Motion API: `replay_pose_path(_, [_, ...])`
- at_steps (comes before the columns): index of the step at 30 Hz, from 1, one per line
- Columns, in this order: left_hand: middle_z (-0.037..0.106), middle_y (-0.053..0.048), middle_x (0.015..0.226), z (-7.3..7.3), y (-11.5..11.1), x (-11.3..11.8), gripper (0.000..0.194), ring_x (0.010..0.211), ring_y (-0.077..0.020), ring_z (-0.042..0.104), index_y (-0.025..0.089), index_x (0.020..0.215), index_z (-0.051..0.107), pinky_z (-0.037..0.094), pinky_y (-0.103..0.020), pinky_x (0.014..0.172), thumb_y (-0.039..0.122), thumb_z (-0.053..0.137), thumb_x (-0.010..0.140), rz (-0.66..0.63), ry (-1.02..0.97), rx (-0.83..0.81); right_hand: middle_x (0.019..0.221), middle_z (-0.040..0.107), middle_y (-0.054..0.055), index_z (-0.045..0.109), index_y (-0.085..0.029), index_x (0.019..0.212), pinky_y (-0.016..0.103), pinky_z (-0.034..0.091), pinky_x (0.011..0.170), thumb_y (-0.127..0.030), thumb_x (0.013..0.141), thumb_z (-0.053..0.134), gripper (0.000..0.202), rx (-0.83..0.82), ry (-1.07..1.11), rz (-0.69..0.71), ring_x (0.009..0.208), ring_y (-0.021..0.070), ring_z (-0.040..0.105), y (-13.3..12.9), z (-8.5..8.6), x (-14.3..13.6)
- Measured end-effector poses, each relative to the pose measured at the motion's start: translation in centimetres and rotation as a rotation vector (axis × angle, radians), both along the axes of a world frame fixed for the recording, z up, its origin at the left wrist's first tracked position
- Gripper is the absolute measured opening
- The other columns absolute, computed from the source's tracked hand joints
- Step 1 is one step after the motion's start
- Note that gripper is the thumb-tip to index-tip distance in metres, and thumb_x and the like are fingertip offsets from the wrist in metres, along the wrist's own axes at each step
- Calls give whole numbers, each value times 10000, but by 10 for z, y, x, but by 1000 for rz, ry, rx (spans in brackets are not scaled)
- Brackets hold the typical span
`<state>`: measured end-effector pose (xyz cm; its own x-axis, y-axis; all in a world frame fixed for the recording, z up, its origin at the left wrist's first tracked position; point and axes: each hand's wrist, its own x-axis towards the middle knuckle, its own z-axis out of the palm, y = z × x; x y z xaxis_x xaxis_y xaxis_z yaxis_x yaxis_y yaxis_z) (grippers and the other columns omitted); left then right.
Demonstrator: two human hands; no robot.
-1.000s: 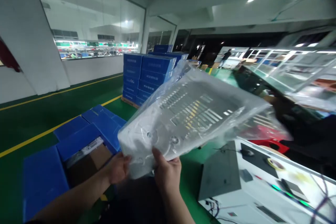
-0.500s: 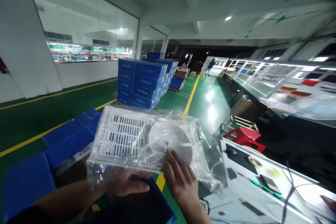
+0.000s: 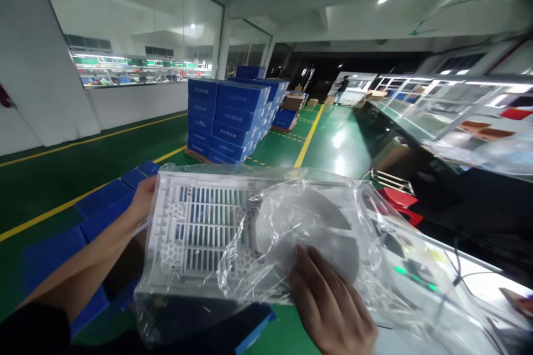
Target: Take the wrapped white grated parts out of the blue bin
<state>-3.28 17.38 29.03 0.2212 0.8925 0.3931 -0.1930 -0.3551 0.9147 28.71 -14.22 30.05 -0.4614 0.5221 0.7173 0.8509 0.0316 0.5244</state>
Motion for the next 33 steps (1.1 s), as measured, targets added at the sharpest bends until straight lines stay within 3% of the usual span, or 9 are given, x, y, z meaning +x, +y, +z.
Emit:
replay_pose_path(3, [815,-8,938,52,11,-10,227,917,-158,762,205,1020,818,600,-262,882,408,877,937,199,-91,230,1406,739,236,704,-101,1085,456,586,1034,-77,1109,652,62,20,35,1,1378,419,687,-5,4,-7])
replay_pose_path(5, [834,-49,1059,87,-5,-11,131,1004,-187,781,232,1117,836,605,-316,951,273,792,1000,200,-18,594,1381,753,231,709,-95,1080,461,585,1029,-72,1115,646,75,21,75,2,1357,419,701,-7,8,-10])
replay_pose_path(8, [839,-81,1235,129,-46,1,318,1182,-260,783,269,1268,818,583,-442,1115,160,770,974,-125,322,1107,1349,763,243,715,-81,1049,476,587,1001,-78,1122,634,109,11,77,29,1328,440,715,-9,12,-13])
replay_pose_path(10, [813,-99,1363,142,-69,16,389,1310,-306,749,282,1334,796,498,-523,1257,204,821,954,-335,499,1285,1336,768,243,720,-75,1030,482,588,980,-73,1115,636,119,20,67,44,1305,452,726,-10,12,-13])
replay_pose_path(13, [742,-144,1501,142,-87,42,459,1428,-372,682,291,1408,772,417,-606,1330,354,857,961,-535,613,1332,1364,765,215,735,-91,1025,470,593,965,-109,1133,613,164,41,77,27,1299,433,735,-12,11,-16])
replay_pose_path(16, [682,-206,1566,136,-88,60,567,1496,-437,615,250,1456,758,394,-658,1334,490,859,952,-614,673,1299,1385,760,206,741,-109,1012,466,596,966,-118,1131,611,176,36,88,13,1315,427,729,-16,11,-21])
replay_pose_path(19, [638,-241,1607,134,-83,68,616,1541,-460,563,215,1493,736,360,-682,1342,515,839,965,-608,728,1292,1370,756,240,741,-94,1023,505,603,957,-88,1096,642,124,2,72,16,1302,465,726,-20,15,-24])
replay_pose_path(27, [622,-183,1642,128,-74,73,589,1568,-421,538,269,1533,690,271,-684,1373,420,830,981,-596,759,1189,1352,760,249,758,-84,1000,506,612,943,-83,1067,660,119,11,34,13,1262,471,742,-19,20,-25])
replay_pose_path(33, [630,-179,1602,128,-77,71,521,1556,-425,518,279,1472,704,332,-701,1334,344,833,972,-512,661,1243,1284,786,239,757,-86,990,495,607,935,-72,1094,621,172,10,47,-18,1285,463,730,-18,27,-31])
